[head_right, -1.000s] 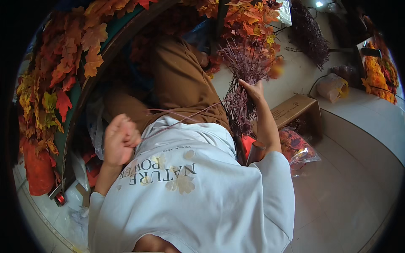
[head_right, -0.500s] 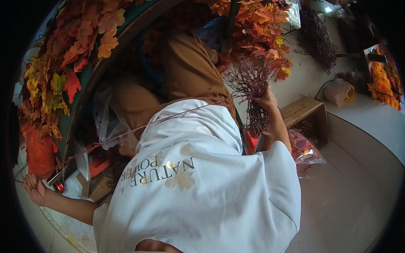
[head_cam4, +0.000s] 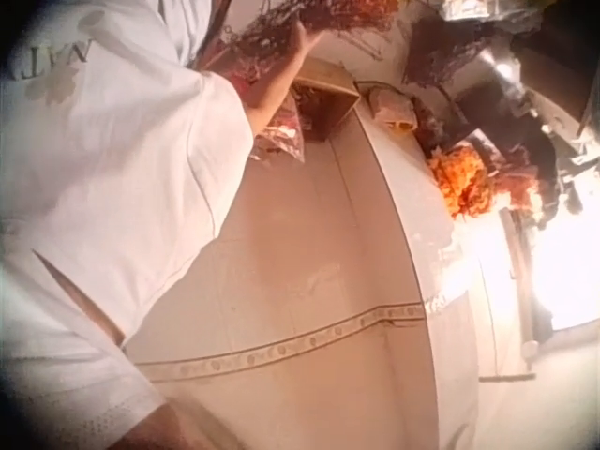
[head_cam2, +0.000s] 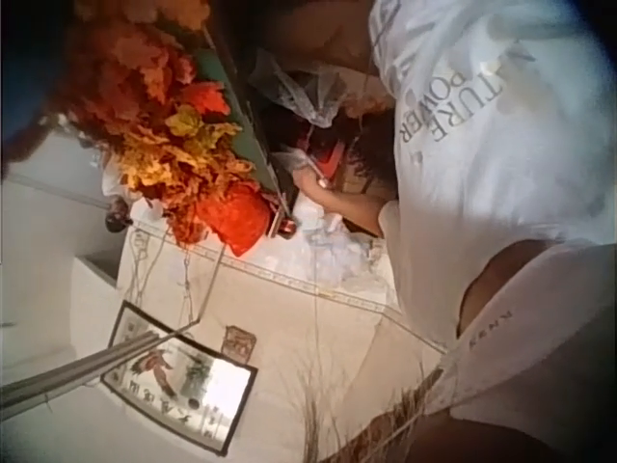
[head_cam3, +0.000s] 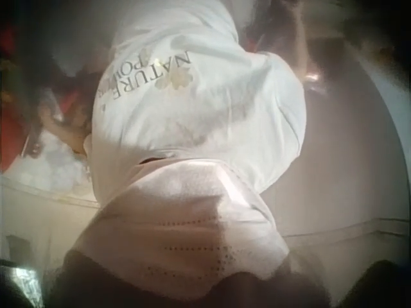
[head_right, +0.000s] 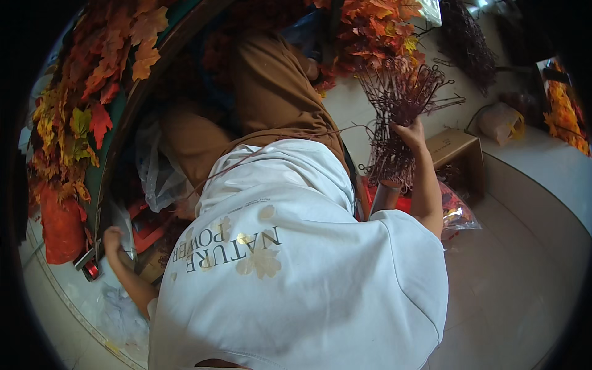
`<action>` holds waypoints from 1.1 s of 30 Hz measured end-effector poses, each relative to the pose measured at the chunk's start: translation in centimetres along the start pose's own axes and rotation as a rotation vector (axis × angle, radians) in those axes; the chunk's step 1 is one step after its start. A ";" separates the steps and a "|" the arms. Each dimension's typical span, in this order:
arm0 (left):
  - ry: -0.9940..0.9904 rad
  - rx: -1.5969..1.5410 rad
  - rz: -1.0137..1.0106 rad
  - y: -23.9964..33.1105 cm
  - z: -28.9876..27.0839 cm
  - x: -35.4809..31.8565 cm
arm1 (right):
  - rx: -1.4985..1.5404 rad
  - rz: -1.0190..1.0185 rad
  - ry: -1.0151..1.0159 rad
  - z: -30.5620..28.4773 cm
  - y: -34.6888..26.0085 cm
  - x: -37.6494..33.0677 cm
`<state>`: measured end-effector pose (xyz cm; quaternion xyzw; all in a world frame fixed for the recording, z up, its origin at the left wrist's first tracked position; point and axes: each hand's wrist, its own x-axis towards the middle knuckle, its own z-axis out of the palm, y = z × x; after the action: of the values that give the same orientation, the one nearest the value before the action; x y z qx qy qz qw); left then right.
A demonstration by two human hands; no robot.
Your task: The person assembles decorative foliage by hand, combining artificial leaves and purple stems into bunches of branches.
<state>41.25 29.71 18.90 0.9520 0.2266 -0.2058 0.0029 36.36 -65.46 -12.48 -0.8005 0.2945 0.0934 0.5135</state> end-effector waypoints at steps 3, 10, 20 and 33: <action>-0.534 0.608 0.228 12.6 4.7 -3.4 | -0.072 -0.132 0.084 2.2 -3.6 -0.2; 0.361 0.251 0.914 41.8 -1.7 -11.1 | -0.114 -0.067 -0.016 1.4 -5.1 0.1; -0.509 0.052 1.466 67.0 19.3 -14.9 | 0.055 -0.123 -0.023 -1.2 -7.1 -0.5; -1.148 -0.479 1.004 60.1 9.9 -15.8 | -0.031 -0.032 0.543 -1.3 -1.9 3.2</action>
<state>50.49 -31.98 10.77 0.6594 -0.2280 -0.5835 0.4156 39.78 -67.23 -11.86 -0.8086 0.4070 -0.1283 0.4050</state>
